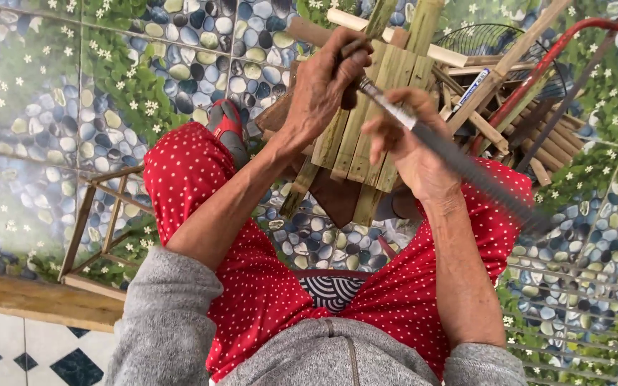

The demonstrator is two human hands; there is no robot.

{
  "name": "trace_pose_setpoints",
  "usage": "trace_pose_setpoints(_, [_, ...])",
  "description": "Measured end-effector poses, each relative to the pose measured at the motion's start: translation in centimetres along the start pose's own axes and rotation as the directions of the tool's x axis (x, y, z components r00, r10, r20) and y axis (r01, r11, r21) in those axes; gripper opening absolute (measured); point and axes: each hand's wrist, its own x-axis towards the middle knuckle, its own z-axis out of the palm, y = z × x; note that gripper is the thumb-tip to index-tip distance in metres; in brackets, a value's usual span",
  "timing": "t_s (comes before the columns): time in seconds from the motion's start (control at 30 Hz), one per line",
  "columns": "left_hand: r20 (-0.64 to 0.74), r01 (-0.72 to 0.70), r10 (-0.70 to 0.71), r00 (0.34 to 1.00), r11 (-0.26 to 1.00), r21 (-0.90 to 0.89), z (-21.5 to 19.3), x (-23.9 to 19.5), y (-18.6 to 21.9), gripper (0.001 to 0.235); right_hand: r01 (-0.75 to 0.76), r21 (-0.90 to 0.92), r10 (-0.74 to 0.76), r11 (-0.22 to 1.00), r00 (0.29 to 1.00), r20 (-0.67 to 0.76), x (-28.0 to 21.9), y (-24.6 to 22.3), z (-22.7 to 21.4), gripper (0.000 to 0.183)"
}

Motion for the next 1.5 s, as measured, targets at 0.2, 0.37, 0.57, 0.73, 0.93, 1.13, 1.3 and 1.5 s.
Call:
trace_pose_setpoints(0.2, [0.063, 0.167, -0.161, 0.985, 0.98, -0.11, 1.2, -2.8, -2.9, 0.021, 0.326, -0.392, -0.433, 0.86, 0.873, -0.224, 0.5, 1.2, 0.1, 0.032])
trace_pose_setpoints(0.37, [0.459, 0.2, -0.125, 0.879, 0.973, -0.117, -2.1, -2.4, -1.5, 0.018, 0.346, -0.194, -0.385, 0.918, 0.895, -0.227, 0.5, 0.7, -0.2, 0.039])
trace_pose_setpoints(0.57, [0.361, -0.156, 0.002, 0.932, 0.905, 0.397, -2.4, -1.1, -5.6, 0.055, 0.371, -0.416, -0.4, 0.831, 0.916, 0.019, 0.4, 2.4, 2.5, 0.033])
trace_pose_setpoints(0.73, [0.581, -0.317, -0.298, 0.757, 0.609, 0.727, -0.1, -0.4, -10.0, 0.108, 0.356, -0.827, -0.167, 0.434, 0.934, 0.315, 1.1, 5.5, 2.5, 0.015])
trace_pose_setpoints(0.93, [0.379, -0.419, 0.253, 0.89, 0.127, 0.899, 5.0, -1.3, -24.1, 0.094, 0.272, -0.821, -0.009, 0.501, 0.951, 0.309, 2.8, 3.7, 6.0, 0.016])
trace_pose_setpoints(1.13, [0.536, -0.397, -0.376, 0.756, 0.388, 0.832, 1.3, 0.3, -10.4, 0.084, 0.29, -0.819, 0.067, 0.495, 0.927, 0.368, 3.2, 3.5, 7.3, 0.011])
trace_pose_setpoints(1.3, [0.505, -0.372, -0.373, 0.778, 0.374, 0.85, 1.0, 0.3, -9.0, 0.073, 0.321, -0.818, 0.087, 0.478, 0.909, 0.408, 3.6, 4.6, 6.5, 0.023])
trace_pose_setpoints(1.5, [0.458, -0.347, -0.388, 0.8, 0.322, 0.881, 2.4, 0.1, -10.4, 0.079, 0.248, -0.835, 0.093, 0.491, 0.938, 0.333, 4.3, 4.4, 7.4, 0.009])
